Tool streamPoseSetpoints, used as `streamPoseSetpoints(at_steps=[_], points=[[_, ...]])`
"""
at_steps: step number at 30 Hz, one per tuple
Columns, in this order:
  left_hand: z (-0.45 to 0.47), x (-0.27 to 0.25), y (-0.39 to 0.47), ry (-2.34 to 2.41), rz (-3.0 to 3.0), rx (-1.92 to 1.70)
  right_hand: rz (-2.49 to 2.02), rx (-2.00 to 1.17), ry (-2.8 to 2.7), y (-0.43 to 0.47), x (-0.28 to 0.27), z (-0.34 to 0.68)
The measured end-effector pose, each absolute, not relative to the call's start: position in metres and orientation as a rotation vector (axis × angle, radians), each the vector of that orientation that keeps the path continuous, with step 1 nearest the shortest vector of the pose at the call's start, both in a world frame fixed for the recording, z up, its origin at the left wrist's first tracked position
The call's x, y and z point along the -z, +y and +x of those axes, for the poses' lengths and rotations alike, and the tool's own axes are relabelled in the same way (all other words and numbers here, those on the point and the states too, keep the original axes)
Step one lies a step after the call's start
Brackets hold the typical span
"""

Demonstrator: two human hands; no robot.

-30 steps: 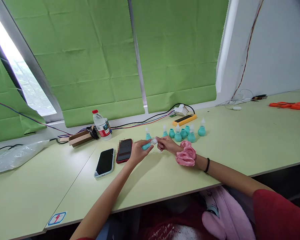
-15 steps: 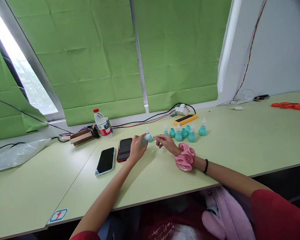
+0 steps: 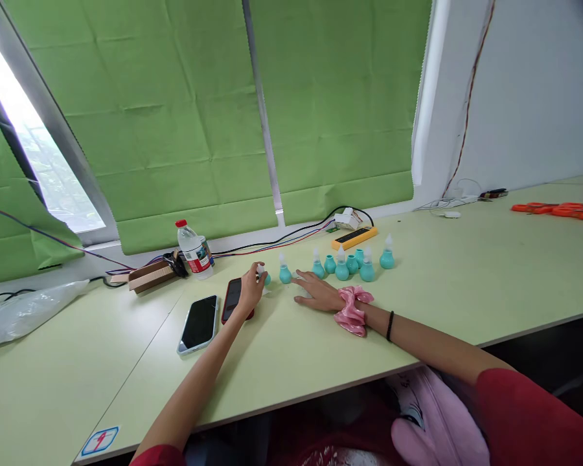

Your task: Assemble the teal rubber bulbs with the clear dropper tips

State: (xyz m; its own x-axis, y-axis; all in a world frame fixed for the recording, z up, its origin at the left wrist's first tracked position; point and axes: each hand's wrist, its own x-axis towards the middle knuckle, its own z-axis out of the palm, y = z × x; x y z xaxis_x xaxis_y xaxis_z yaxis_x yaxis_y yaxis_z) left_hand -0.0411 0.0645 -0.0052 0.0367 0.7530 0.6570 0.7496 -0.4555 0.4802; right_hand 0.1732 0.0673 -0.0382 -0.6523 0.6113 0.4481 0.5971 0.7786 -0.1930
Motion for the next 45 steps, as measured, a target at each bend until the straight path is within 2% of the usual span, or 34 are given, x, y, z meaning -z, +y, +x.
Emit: streamPoseSetpoints(at_steps=[5,8,11,15,18,22,26,30,38,45], points=[[-0.042,-0.002,0.088,1.689,2.31,-1.423,-0.999,-0.104,-2.494,0.075,0.044,0.171],[-0.039,-0.007,0.101,1.818,2.288,-1.178,-1.027,-0.107,-2.516,0.077,0.046,0.17],[-0.038,-0.008,0.107,1.934,2.17,-1.087,-0.981,-0.058,-2.535,0.073,0.043,0.17],[-0.037,-0.004,0.098,1.999,2.12,-1.238,-0.926,-0.025,-2.466,0.068,0.04,0.168],[-0.033,0.002,0.075,1.969,2.343,-1.47,-0.921,-0.004,-2.359,0.072,0.043,0.163],[-0.015,0.015,0.038,1.841,2.74,-1.011,-0.971,-0.043,-2.364,0.086,0.05,0.154],[0.008,0.026,0.018,2.034,2.702,-0.609,-0.992,-0.059,-2.433,0.09,0.051,0.152],[0.015,0.03,0.015,2.135,2.617,-0.438,-0.928,-0.053,-2.403,0.078,0.048,0.156],[0.011,0.03,0.014,1.927,2.698,-0.459,-0.98,-0.071,-2.449,0.076,0.048,0.161],[-0.002,0.027,0.027,1.592,2.627,-0.882,-0.78,-0.144,-2.42,0.071,0.049,0.171]])
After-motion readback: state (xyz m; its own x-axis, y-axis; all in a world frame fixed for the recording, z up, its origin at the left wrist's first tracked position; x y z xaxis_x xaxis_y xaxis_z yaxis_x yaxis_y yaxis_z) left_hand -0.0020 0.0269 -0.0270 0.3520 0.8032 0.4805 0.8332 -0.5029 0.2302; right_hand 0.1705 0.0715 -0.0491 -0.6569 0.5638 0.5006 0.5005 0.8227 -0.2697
